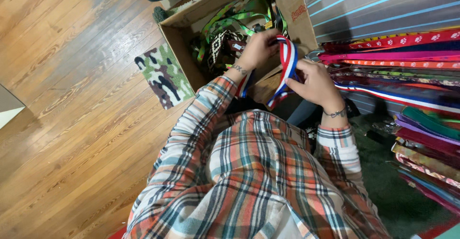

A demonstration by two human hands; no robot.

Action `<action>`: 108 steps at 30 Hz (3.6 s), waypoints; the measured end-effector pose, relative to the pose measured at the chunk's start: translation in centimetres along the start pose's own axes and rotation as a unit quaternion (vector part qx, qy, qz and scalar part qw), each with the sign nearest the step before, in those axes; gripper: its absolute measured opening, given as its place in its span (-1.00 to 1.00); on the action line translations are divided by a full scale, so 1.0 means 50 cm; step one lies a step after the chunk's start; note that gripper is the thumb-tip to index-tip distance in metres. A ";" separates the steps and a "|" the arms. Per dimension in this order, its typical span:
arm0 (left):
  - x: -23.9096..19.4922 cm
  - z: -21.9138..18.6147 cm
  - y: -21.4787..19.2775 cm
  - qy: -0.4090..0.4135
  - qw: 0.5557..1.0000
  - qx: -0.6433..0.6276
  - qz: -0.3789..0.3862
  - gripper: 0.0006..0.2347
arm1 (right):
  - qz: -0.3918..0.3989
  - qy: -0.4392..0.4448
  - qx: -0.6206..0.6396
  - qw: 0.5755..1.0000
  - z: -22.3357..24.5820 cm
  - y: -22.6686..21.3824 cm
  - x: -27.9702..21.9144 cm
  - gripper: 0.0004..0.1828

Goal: The person takes various pet leashes and collars from a cardboard box and hangs them one by one onto metal display hooks on a wall-mounted rack.

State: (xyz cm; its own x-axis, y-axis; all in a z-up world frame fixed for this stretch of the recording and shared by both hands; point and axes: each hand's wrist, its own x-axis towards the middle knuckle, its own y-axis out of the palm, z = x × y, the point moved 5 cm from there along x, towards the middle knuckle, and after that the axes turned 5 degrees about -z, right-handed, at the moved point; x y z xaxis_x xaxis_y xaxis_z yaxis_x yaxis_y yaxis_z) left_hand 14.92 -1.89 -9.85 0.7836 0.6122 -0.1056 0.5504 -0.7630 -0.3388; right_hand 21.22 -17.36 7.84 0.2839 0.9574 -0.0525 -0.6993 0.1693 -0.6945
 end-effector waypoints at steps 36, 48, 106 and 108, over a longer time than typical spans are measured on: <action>-0.353 -0.774 -0.018 0.457 0.834 -0.050 0.306 -0.23 | -0.523 -0.061 0.253 0.812 0.200 -0.387 -0.326 -0.64; -0.354 -0.938 0.095 0.491 0.757 -0.052 0.428 -0.41 | -0.594 -0.111 0.149 0.783 0.290 -0.551 -0.456 -0.69; 0.067 -1.365 0.269 0.558 0.811 -0.173 0.007 -0.43 | -0.698 -0.037 -0.254 0.669 0.354 -1.167 -0.280 -0.39; 0.056 -1.365 0.271 0.549 0.826 -0.130 0.005 -0.37 | -0.696 -0.028 -0.305 0.650 0.354 -1.167 -0.281 -0.36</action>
State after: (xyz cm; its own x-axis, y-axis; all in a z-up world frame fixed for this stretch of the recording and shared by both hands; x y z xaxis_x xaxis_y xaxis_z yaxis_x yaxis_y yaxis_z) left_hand 44.22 -24.69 49.07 0.4980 0.1577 0.8527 0.4745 -0.8726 -0.1157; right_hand 46.41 -36.56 61.79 0.3272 -0.0134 0.9449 0.6033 0.7725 -0.1980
